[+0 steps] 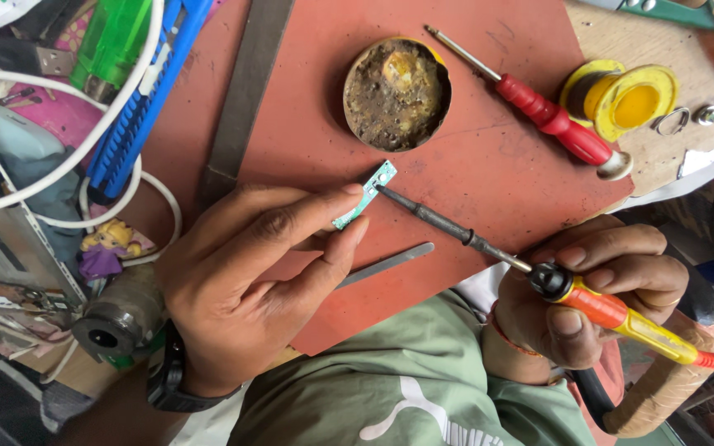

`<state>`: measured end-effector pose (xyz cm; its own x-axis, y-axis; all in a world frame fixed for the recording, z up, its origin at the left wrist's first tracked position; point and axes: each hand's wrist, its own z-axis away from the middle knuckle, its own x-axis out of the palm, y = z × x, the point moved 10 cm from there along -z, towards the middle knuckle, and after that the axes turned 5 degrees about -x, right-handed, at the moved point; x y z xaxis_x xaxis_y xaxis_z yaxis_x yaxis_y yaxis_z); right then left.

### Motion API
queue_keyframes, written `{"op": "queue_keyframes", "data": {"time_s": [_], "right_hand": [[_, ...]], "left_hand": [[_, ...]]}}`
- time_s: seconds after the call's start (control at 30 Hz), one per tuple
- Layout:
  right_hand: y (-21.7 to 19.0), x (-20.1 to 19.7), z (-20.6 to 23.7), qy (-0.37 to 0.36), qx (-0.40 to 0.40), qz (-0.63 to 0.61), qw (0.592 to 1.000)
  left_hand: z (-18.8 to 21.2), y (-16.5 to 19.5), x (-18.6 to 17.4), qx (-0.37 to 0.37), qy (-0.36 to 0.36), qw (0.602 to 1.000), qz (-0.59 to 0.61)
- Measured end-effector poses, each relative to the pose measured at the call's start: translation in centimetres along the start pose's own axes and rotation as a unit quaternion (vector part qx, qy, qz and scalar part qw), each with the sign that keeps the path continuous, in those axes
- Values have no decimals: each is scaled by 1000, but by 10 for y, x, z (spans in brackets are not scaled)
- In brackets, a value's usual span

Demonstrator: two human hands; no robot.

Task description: The person holds a small green circuit board in one hand and a soldering iron in the other, applying the iron to the board's contacts while feeding solder wire. They set the board down, pick up a file and a small component, then resume soldering the board and later clean or rub the board with a small item.

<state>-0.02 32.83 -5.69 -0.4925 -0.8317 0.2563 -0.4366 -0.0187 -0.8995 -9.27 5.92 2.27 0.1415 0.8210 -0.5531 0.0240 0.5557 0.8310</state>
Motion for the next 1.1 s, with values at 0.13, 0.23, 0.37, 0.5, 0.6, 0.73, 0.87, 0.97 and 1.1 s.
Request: {"op": "queue_keyframes", "data": {"time_s": [0.13,0.23,0.37,0.5,0.6,0.73,0.87,0.97,1.1], "right_hand": [[-1,3,-1,5,2,2,1000],[-1,2,-3,-5,5,13,1000],[-2,-2,-4,-9,-9,13,1000],[-1,-2,-3,5,-15,19,1000],[-2,1,-4,4,-12,17,1000],[3,5,-4,-9,26,26,999],[6,-4,-1,31,13,-37,999],[10,-16,1,72,19,-66,995],[4,-22,-2,91,6,-27,995]], "left_hand": [[-1,1,0,6,-2,1000,3],[-1,2,0,8,-1,1000,0],[1,2,0,7,1,1000,0],[1,1,0,5,3,1000,13],[1,3,1,20,2,1000,10],[1,2,1,17,1,1000,12],[3,1,-2,22,11,1000,16],[6,-4,-7,9,14,1000,18],[6,-2,-9,28,11,999,32]]}}
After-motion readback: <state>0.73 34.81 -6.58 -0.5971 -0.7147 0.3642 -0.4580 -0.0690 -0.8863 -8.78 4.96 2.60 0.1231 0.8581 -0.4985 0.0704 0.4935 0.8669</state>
